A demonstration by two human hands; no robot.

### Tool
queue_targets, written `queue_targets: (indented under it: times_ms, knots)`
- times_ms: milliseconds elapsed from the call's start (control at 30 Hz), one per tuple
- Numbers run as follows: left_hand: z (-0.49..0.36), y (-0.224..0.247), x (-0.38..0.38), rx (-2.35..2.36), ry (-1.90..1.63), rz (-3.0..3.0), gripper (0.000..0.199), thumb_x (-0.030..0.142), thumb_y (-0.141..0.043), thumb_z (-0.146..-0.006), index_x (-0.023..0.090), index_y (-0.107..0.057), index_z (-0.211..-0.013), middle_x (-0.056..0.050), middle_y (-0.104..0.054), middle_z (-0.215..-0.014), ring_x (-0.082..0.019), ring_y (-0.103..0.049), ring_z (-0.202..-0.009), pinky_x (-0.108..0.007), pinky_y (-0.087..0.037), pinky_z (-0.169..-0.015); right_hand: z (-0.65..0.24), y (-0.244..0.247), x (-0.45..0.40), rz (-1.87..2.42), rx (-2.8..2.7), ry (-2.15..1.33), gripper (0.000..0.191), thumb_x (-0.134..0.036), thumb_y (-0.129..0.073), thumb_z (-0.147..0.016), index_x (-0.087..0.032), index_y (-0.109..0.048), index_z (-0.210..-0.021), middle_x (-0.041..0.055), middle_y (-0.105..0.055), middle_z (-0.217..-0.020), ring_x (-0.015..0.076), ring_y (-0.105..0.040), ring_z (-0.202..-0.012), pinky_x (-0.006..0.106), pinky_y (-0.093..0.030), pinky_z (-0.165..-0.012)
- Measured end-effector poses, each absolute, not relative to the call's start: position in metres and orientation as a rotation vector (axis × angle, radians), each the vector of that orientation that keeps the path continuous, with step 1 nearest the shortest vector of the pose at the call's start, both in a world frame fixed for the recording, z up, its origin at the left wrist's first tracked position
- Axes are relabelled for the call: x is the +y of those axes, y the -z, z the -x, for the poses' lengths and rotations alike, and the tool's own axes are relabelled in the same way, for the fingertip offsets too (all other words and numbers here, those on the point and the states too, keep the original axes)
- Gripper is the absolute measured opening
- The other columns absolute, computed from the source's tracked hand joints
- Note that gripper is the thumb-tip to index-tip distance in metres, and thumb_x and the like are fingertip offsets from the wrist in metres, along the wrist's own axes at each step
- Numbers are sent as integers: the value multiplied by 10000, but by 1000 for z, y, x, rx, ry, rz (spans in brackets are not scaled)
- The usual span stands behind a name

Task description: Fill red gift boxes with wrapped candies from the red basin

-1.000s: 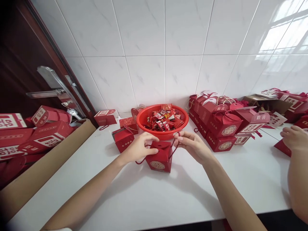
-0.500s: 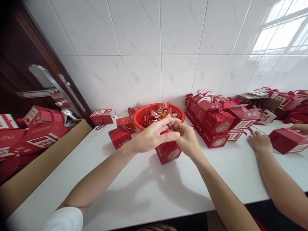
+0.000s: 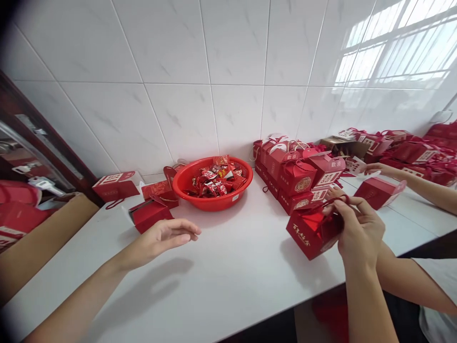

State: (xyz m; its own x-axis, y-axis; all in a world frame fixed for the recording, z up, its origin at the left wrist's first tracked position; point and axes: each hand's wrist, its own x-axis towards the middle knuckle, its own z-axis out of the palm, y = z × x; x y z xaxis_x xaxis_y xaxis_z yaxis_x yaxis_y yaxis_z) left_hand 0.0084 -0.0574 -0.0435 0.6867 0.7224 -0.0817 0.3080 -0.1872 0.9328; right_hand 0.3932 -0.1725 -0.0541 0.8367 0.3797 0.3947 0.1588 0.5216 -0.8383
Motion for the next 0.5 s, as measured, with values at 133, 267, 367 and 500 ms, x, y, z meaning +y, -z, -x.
queue_targets:
  times_ms: [133,267,367,500]
  knots:
    - [11,46,-62,916,-458,-1805,323,475,-681,-853,205,-727,-1023,-76,-731,-1065,-239,-680,-1021,-373,-553,-950,-417,66,-152,1108,-608,-49,235,-310,-785,-610,-219,-589,-703,-43,-612,-541,127,-552,-487,253,-467,-515]
    - [26,41,-68,959,-477,-1864,309,479,-659,-865,214,-730,-1007,-70,-733,-1048,-234,-688,-1002,-369,-559,-945,-428,83,-121,1248,-660,-94,301,-411,-756,-605,-226,-539,-703,-32,-596,-557,142,-549,-505,271,-430,-507]
    - [36,39,-73,986,-481,-1907,308,485,-639,-878,222,-731,-1009,-67,-739,-1047,-234,-691,-1015,-356,-561,-948,-431,93,-108,1339,-658,-8,327,-478,-707,-618,-225,-529,-725,-33,-577,-581,154,-560,-532,294,-448,-544]
    - [52,33,-78,1089,-494,-1951,337,519,-628,-878,250,-738,-1048,-62,-748,-1100,-245,-690,-1066,-344,-560,-958,-429,97,-111,1485,-702,174,298,-474,-658,-634,-215,-577,-756,56,-646,-729,217,-612,-660,377,-502,-647]
